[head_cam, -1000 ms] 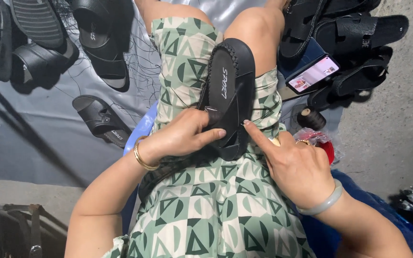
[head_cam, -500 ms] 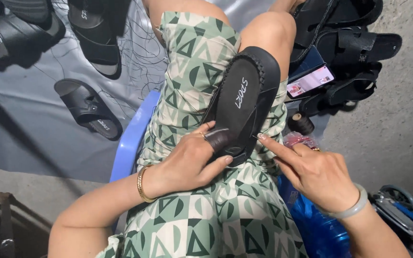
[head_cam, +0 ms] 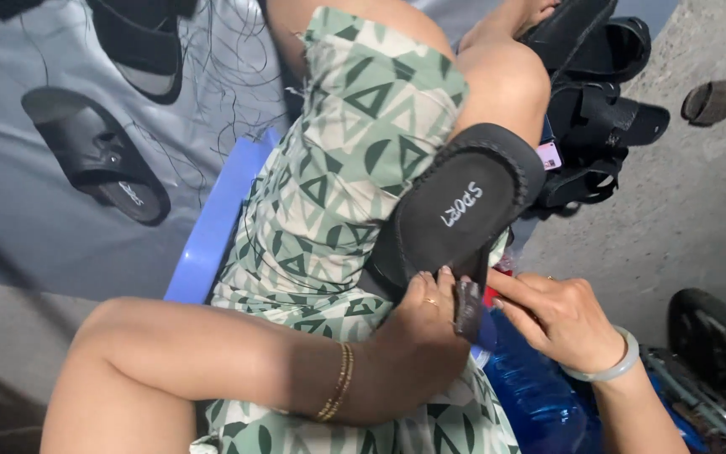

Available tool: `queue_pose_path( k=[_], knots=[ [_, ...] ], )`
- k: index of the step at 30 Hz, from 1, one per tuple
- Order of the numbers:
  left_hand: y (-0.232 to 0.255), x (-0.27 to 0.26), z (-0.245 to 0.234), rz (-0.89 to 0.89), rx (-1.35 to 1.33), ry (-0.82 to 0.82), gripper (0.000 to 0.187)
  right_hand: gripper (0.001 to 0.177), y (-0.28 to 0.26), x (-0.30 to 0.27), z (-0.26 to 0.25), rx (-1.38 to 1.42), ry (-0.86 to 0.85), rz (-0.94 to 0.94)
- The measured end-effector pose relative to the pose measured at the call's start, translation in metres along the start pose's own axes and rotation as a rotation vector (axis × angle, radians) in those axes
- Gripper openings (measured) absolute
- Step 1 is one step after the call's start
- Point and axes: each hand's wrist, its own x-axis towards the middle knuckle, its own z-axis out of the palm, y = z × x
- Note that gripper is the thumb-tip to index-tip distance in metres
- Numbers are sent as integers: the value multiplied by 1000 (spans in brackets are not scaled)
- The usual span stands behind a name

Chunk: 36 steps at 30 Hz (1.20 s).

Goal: Hand-sewing the sole of a black sandal using a stitching awl and thread for repair.

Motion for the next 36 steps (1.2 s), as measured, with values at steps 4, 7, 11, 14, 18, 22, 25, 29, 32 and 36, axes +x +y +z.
queue_pose_path(
  k=[4,7,11,14,18,22,25,29,32,36],
  knots=[
    [4,6,-1,-32,76,-30,41,28,5,10,-3,28,-5,-28],
    [7,8,8,-23,2,-47,40,20,7,13,-1,65,-4,-52],
    [7,10,5,-8,72,-53,42,13,9,13,-1,90,-5,-51],
    [10,11,8,-37,83,-5,40,11,8,13,-1,88,-11,-45],
    [14,11,15,-46,11,-36,37,13,5,13,-4,82,-29,-23],
    [0,9,0,15,-59,-50,19,21,-6,10,-18,-38,-49,-7],
    [-6,8,-7,39,-94,-29,13,29,-12,2,-24,-192,-99,44],
    [-4,9,-4,51,-116,-98,18,41,-20,-4,-30,-374,-188,148],
    [-6,12,-5,9,-111,-87,20,37,-15,11,-33,-223,-218,146],
    [-7,15,-8,54,-79,-181,18,32,6,23,-26,346,-225,118]
  ],
)
